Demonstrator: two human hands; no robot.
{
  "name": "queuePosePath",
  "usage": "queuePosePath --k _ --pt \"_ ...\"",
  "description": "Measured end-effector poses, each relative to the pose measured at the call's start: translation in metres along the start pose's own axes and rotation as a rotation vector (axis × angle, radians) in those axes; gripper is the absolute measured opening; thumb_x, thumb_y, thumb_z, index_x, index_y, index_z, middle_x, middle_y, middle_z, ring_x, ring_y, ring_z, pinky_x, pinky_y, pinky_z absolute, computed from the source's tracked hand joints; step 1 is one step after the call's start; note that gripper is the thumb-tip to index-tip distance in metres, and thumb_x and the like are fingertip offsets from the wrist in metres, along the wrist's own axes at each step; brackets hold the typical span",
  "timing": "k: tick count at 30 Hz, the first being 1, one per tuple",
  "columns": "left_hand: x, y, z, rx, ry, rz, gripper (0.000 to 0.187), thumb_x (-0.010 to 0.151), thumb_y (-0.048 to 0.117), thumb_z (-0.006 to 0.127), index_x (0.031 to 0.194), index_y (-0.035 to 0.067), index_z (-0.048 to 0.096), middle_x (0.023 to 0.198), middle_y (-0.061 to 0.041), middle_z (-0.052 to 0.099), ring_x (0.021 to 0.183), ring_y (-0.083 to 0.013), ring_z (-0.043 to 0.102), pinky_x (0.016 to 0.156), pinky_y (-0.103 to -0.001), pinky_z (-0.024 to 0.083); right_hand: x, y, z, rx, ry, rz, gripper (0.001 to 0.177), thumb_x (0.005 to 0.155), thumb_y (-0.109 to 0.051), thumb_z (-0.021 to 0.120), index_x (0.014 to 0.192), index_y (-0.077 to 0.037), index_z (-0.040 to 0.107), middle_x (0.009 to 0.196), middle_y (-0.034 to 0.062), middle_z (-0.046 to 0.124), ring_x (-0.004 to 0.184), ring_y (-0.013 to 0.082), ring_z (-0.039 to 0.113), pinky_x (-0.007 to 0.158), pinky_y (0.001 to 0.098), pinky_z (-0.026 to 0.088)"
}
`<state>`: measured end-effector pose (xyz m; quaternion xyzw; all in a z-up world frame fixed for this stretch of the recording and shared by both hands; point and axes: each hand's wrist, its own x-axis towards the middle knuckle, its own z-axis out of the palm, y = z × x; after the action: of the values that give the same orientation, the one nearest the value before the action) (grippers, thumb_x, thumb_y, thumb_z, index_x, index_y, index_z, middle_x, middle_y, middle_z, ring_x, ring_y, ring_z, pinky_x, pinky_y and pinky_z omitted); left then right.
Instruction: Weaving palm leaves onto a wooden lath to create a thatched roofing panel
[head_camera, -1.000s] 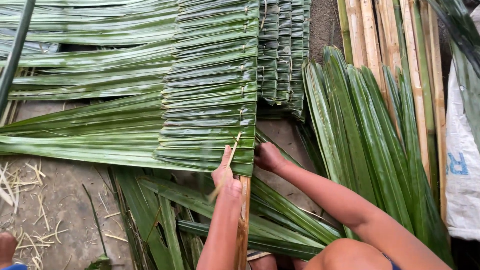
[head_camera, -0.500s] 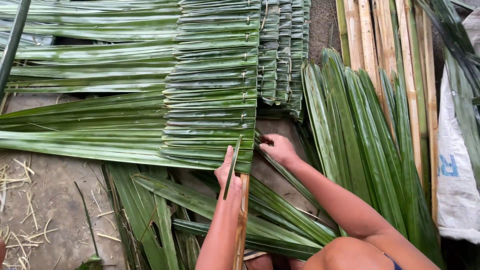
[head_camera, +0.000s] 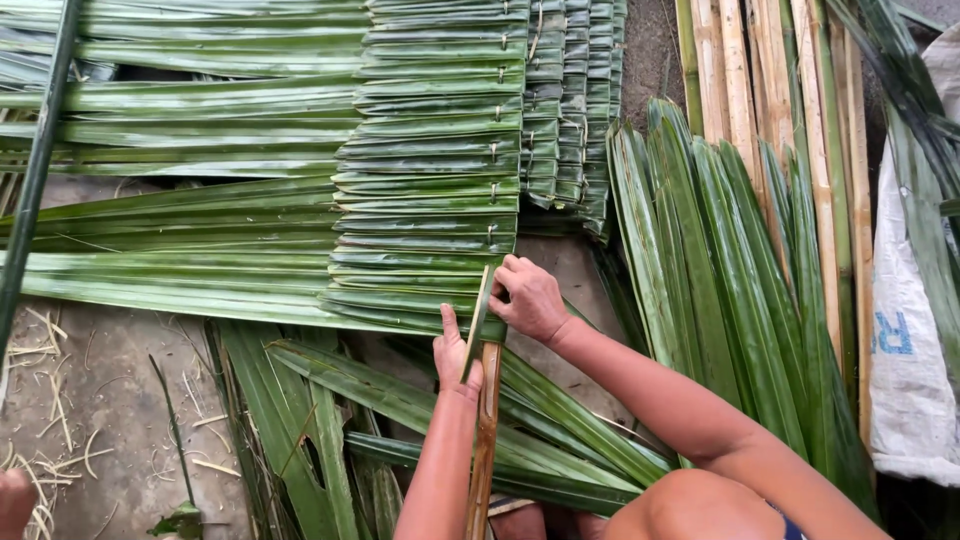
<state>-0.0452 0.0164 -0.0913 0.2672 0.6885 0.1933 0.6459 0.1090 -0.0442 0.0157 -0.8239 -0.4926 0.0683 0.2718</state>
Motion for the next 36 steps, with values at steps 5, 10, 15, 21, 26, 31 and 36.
queuePosePath --k 5,10,15,21,26,31,36 --pt "0.007 -0.013 -0.008 0.134 -0.029 0.017 0.080 0.088 0.077 0.067 0.079 -0.003 0.062 0.070 -0.018 0.062 0.065 -0.0214 0.063 0.066 -0.034 0.053 0.002 -0.001 0.001 -0.008 0.006 0.018 0.029 0.073 -0.039 0.075 0.073 -0.023 0.051 0.081 -0.0032 0.050 0.080 0.0200 0.060 0.071 0.0333 0.051" --pt "-0.056 0.044 0.004 -0.126 -0.108 0.041 0.049 0.084 0.039 0.079 0.072 -0.006 0.066 0.063 -0.017 0.063 0.057 -0.0209 0.065 0.061 -0.032 0.055 0.003 0.000 0.004 -0.022 0.006 0.025 0.031 0.074 -0.042 0.077 0.073 -0.024 0.051 0.081 -0.0027 0.050 0.080 0.0203 0.061 0.072 0.0331 0.051" --pt "-0.055 0.048 0.018 -0.336 -0.158 0.079 0.022 0.074 -0.007 0.088 0.088 -0.016 0.073 0.082 -0.025 0.073 0.078 -0.0214 0.071 0.075 -0.041 0.060 0.005 -0.001 -0.002 0.028 -0.018 0.081 0.032 0.077 -0.046 0.077 0.073 -0.025 0.053 0.081 -0.0024 0.052 0.081 0.0204 0.062 0.070 0.0322 0.051" --pt "-0.070 0.062 0.027 -0.340 -0.106 0.061 0.040 0.068 -0.003 0.092 0.103 -0.010 0.074 0.098 -0.018 0.076 0.093 -0.0228 0.074 0.084 -0.042 0.060 -0.018 0.044 0.021 0.882 0.071 0.534 0.013 0.094 -0.026 0.073 0.085 -0.018 0.070 0.066 -0.0034 0.059 0.071 0.0074 0.058 0.071 0.0247 0.052" --pt "-0.068 0.061 0.025 -0.262 -0.026 0.034 0.040 0.065 0.002 0.095 0.098 -0.009 0.075 0.093 -0.018 0.074 0.088 -0.0238 0.073 0.080 -0.039 0.060 -0.040 0.064 0.071 0.937 0.016 0.505 0.042 0.078 0.003 0.082 0.119 -0.004 0.075 0.106 0.0175 0.074 0.097 0.0212 0.070 0.082 0.0340 0.059" --pt "-0.086 0.079 0.037 -0.214 0.082 0.007 0.067 0.057 0.005 0.101 0.107 -0.014 0.061 0.097 -0.021 0.066 0.097 -0.0257 0.067 0.088 -0.043 0.055 -0.019 0.045 0.076 0.937 -0.022 0.420 0.032 0.076 -0.003 0.085 0.107 -0.009 0.080 0.111 0.0136 0.074 0.105 0.0262 0.070 0.093 0.0408 0.056" --pt "-0.088 0.089 0.028 -0.290 0.063 -0.009 0.048 0.062 0.002 0.099 0.096 -0.010 0.067 0.086 -0.019 0.067 0.082 -0.0281 0.072 0.070 -0.044 0.062 -0.015 0.032 0.067 0.959 -0.023 0.407 0.018 0.077 -0.011 0.089 0.093 -0.010 0.082 0.089 0.0064 0.076 0.087 0.0158 0.072 0.079 0.0343 0.058"
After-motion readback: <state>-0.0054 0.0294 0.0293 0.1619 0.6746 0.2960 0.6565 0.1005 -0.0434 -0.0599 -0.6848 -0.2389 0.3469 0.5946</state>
